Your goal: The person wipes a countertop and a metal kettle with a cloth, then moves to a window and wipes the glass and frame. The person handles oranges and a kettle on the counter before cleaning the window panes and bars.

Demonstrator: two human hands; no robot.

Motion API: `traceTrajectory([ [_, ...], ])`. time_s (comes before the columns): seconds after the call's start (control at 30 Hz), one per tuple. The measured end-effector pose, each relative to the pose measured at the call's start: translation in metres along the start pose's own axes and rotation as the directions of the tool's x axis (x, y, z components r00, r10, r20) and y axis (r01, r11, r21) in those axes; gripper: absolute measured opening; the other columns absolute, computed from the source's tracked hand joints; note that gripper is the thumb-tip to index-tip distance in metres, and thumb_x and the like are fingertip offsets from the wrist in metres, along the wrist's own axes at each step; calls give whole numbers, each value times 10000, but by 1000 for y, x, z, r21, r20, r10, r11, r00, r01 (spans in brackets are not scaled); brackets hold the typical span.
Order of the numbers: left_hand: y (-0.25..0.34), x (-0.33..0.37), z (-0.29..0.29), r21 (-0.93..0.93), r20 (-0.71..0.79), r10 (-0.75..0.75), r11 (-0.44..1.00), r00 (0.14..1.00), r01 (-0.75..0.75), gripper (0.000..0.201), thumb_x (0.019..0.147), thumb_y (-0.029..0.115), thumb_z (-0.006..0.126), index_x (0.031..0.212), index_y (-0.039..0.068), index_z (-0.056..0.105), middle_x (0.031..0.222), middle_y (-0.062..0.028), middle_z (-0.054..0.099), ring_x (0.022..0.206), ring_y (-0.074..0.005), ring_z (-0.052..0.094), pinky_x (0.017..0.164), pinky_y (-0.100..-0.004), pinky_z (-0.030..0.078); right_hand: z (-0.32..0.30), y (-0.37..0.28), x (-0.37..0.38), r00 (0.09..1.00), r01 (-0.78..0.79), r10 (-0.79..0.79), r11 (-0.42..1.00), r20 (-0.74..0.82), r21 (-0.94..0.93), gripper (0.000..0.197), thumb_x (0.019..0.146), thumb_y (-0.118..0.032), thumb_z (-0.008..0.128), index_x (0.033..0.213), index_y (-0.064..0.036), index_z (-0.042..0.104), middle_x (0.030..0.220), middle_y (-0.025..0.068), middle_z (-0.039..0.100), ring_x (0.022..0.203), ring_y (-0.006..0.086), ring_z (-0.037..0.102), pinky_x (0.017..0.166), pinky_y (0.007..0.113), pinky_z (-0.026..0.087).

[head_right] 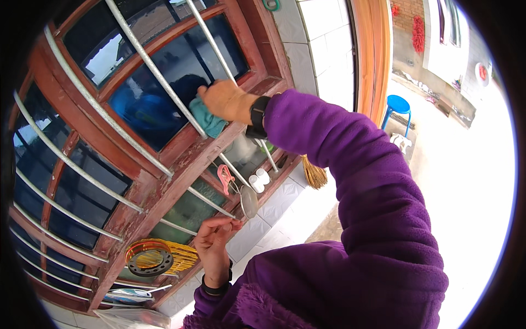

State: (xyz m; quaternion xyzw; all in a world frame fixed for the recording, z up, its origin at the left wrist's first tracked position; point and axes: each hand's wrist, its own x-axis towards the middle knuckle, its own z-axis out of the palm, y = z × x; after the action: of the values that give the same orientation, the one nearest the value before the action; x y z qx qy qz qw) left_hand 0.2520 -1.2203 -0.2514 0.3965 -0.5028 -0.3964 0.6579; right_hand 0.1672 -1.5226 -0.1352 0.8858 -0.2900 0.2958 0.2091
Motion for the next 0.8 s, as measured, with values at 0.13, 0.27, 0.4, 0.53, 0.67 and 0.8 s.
traceTrajectory([
  [0.13,-2,4,12,83,-56,-21,996,998,26,120,962,37,574,1044,-34,627,964,-130,689,903,-229,677,858,-363,535,-7,12,7,992,-70,76,996,100,-56,249,892,-99,518,1098,30,570,796,177,687,786,348,692,651,451,559],
  [0.27,-4,4,17,53,18,11,999,1000,-12,120,961,18,568,1053,-30,630,971,-133,685,912,-233,676,862,-365,533,-8,10,11,982,-139,122,984,147,111,273,918,-132,499,1125,24,582,889,205,699,836,375,693,717,457,553],
  [0.4,-6,5,19,38,25,17,999,1000,-18,150,979,10,549,1103,-42,615,1040,-134,683,987,-208,669,913,-333,521,-3,12,3,997,-68,77,851,5,520,402,823,-183,613,1146,51,565,913,285,657,882,439,644,775,475,519],
  [0.53,-3,3,17,35,13,28,999,1000,-29,149,979,19,557,1104,-38,616,1042,-127,682,995,-204,666,914,-328,519,-19,23,-2,958,-113,287,457,-27,882,369,818,-203,635,1073,56,576,879,219,664,828,317,653,781,378,512],
  [0.67,-2,2,12,28,-50,40,999,998,-39,146,976,30,572,1099,-35,619,1044,-121,680,996,-194,659,910,-321,516,-46,9,-17,932,55,329,286,-153,957,297,836,-169,645,1056,20,582,842,133,662,748,175,613,748,318,517],
  [0.8,-5,2,12,-4,-22,22,1000,1000,-22,144,975,30,575,1095,-36,621,1045,-118,679,998,-188,654,901,-315,514,-46,-41,-1,872,333,21,707,-490,623,283,769,-142,667,1011,-45,557,850,206,647,819,403,634,706,461,525],
])
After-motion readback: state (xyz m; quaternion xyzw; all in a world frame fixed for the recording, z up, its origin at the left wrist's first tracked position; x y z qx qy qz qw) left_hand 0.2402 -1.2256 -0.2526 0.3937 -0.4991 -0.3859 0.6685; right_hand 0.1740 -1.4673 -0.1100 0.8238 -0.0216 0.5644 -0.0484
